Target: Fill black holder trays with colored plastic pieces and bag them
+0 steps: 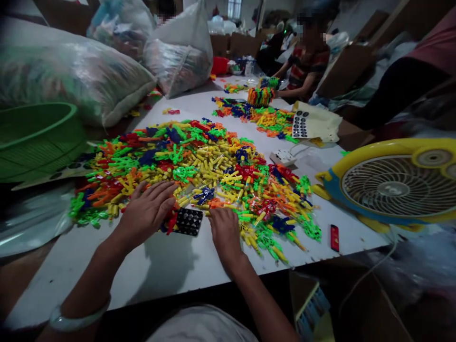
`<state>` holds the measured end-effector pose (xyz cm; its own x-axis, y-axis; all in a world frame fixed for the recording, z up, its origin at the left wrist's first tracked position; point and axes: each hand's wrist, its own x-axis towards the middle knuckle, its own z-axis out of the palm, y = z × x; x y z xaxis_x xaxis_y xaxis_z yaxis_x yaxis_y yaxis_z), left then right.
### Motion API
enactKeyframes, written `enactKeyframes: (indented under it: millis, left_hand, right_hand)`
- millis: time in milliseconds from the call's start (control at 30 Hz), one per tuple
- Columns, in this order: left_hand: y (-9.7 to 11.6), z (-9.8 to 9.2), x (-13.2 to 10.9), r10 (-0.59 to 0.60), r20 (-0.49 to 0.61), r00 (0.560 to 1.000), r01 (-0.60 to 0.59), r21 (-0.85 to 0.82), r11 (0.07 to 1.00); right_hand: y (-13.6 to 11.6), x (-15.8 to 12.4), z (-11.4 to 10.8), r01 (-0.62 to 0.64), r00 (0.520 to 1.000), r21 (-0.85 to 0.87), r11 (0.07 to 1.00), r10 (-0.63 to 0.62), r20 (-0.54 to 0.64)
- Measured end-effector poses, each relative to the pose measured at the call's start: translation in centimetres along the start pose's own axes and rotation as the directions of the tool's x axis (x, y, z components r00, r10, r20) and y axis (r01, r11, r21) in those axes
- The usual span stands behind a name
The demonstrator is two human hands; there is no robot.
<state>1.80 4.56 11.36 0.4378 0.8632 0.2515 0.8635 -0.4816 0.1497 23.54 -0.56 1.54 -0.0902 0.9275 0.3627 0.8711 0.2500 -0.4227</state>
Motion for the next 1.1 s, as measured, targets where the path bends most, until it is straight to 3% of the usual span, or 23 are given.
enactKeyframes:
  millis: [133,233,333,533,733,833,1100]
  left_hand:
    - [-0.2,-0.1,-0.2,0.018,0.004,1.000,-0.018,-0.006,1.000]
    - [-0.2,-0.1,-0.6,0.049,-0.001,0.999,-0.049,0.010,0.999]
    - [-0.2,0.0,-0.8,0.063,-0.020,0.998,-0.062,0.030,0.998]
    - [-0.2,0.1,-0.5,0.067,-0.049,0.997,-0.064,0.058,0.996]
    - [-0.2,0.2,-0.8,0.068,-0.061,0.996,-0.065,0.052,0.997]
    - [-0.3,0.2,-0.9,0.068,-0.049,0.996,-0.065,0.054,0.996]
    - [-1.5,-0.6,-1.6,0.100,0.011,0.995,-0.101,0.023,0.995]
  right_hand:
    - [0.4,2.6,0.0,-0.034,0.988,-0.139,0.990,0.054,0.142]
    - [1.4,3.9,-0.4,-0.039,0.983,-0.065,0.997,0.050,0.178]
    - [1.3,5.3,-0.3,-0.056,0.991,0.027,0.998,0.053,0.127]
    - [-1.0,7.3,2.1,0.082,0.989,0.025,0.996,-0.085,0.123]
    - [2.9,6.4,1.5,0.213,0.960,0.243,0.946,-0.249,0.130]
    - [3.4,6.0,0.4,0.183,0.971,0.192,0.964,-0.208,0.119]
    - [-1.6,6.8,0.5,0.118,0.968,-0.186,0.975,-0.071,0.239]
